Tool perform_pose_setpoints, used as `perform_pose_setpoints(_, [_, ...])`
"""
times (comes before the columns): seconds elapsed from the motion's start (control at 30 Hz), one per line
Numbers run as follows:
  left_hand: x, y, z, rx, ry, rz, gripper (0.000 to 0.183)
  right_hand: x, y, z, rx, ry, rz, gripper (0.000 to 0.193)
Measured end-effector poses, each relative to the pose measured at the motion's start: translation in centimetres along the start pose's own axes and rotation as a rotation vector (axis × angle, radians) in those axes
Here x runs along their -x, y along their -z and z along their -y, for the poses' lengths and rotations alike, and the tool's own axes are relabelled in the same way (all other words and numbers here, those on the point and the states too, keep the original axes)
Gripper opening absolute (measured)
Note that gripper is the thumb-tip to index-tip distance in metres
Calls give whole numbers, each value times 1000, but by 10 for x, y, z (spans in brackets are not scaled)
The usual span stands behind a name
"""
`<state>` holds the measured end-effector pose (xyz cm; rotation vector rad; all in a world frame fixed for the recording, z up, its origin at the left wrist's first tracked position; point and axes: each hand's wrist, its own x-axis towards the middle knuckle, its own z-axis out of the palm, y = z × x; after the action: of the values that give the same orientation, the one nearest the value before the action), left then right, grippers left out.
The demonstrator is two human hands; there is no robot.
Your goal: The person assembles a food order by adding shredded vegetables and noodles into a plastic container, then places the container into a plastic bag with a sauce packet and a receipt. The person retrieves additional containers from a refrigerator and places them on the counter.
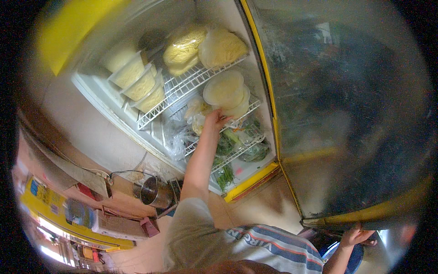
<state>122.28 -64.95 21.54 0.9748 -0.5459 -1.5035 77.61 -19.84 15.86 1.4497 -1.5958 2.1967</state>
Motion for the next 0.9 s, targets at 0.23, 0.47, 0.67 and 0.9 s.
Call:
perform_pose_setpoints(0.23, [79, 11, 23, -32, -30, 74, 31, -4, 8, -9, 73, -15, 39, 62])
perform_pose_setpoints(0.47, [162, 30, 58, 73, 27, 85, 31, -19, 1, -15, -139, 11, 67, 61])
perform_pose_setpoints(0.67, [199, 30, 61, -11, 34, 54, 31, -27, -1, -19, -233, 95, 182, 58])
perform_pose_setpoints(0.9, [219, 34, 81, -7, -4, -14, 36, -28, 3, -35, -251, 50, 187, 72])
